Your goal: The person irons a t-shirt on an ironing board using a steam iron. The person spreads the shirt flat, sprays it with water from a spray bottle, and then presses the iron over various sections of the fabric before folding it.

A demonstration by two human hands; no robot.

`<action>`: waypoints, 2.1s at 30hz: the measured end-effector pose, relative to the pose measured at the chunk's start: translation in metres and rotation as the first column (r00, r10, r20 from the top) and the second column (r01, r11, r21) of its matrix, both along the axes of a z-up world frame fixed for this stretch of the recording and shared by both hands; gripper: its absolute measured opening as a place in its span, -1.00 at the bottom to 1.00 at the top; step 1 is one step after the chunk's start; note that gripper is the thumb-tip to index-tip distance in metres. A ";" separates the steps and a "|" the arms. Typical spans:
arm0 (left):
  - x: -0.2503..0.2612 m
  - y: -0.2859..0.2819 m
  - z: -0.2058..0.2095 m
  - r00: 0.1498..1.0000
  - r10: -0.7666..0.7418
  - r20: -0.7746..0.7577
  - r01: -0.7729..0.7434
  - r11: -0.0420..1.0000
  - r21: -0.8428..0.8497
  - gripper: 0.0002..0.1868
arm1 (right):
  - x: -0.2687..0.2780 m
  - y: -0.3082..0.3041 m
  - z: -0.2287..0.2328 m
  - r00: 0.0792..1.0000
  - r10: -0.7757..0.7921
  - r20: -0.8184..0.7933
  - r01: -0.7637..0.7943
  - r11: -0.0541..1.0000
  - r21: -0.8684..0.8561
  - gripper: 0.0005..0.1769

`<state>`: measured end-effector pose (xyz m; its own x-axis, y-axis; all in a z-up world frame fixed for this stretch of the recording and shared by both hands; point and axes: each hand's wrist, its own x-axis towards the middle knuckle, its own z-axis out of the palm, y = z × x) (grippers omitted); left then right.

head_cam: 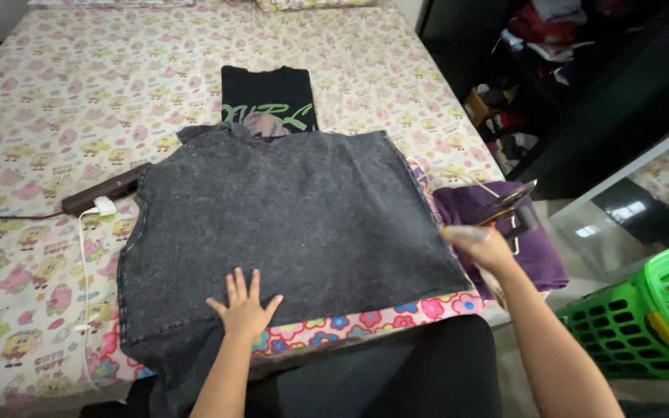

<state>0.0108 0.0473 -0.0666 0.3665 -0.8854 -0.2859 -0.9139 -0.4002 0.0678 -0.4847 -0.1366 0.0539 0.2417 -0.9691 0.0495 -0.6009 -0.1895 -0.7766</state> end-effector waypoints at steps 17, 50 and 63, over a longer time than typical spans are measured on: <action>0.139 0.099 -0.059 0.883 0.469 0.026 -0.453 0.865 -0.214 0.14 | 0.194 -0.016 0.039 0.987 -0.008 0.161 0.013 1.000 -0.029 -0.58; 0.222 0.127 -0.061 0.679 0.617 -0.397 -0.667 0.293 -0.685 -0.60 | 0.237 0.029 0.001 0.748 0.494 -0.443 -0.571 0.820 -0.049 -0.63; 0.195 0.066 -0.002 0.826 0.196 -0.529 -0.564 0.286 -0.775 -0.70 | 0.034 -0.014 0.023 0.965 -0.245 -0.094 0.241 0.969 -0.043 -0.55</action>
<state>0.2056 0.1136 -0.0691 0.8023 -0.4495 0.3928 -0.5288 -0.2298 0.8171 -0.4508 -0.1507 0.0766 0.0042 -0.9977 0.0679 -0.7048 -0.0512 -0.7076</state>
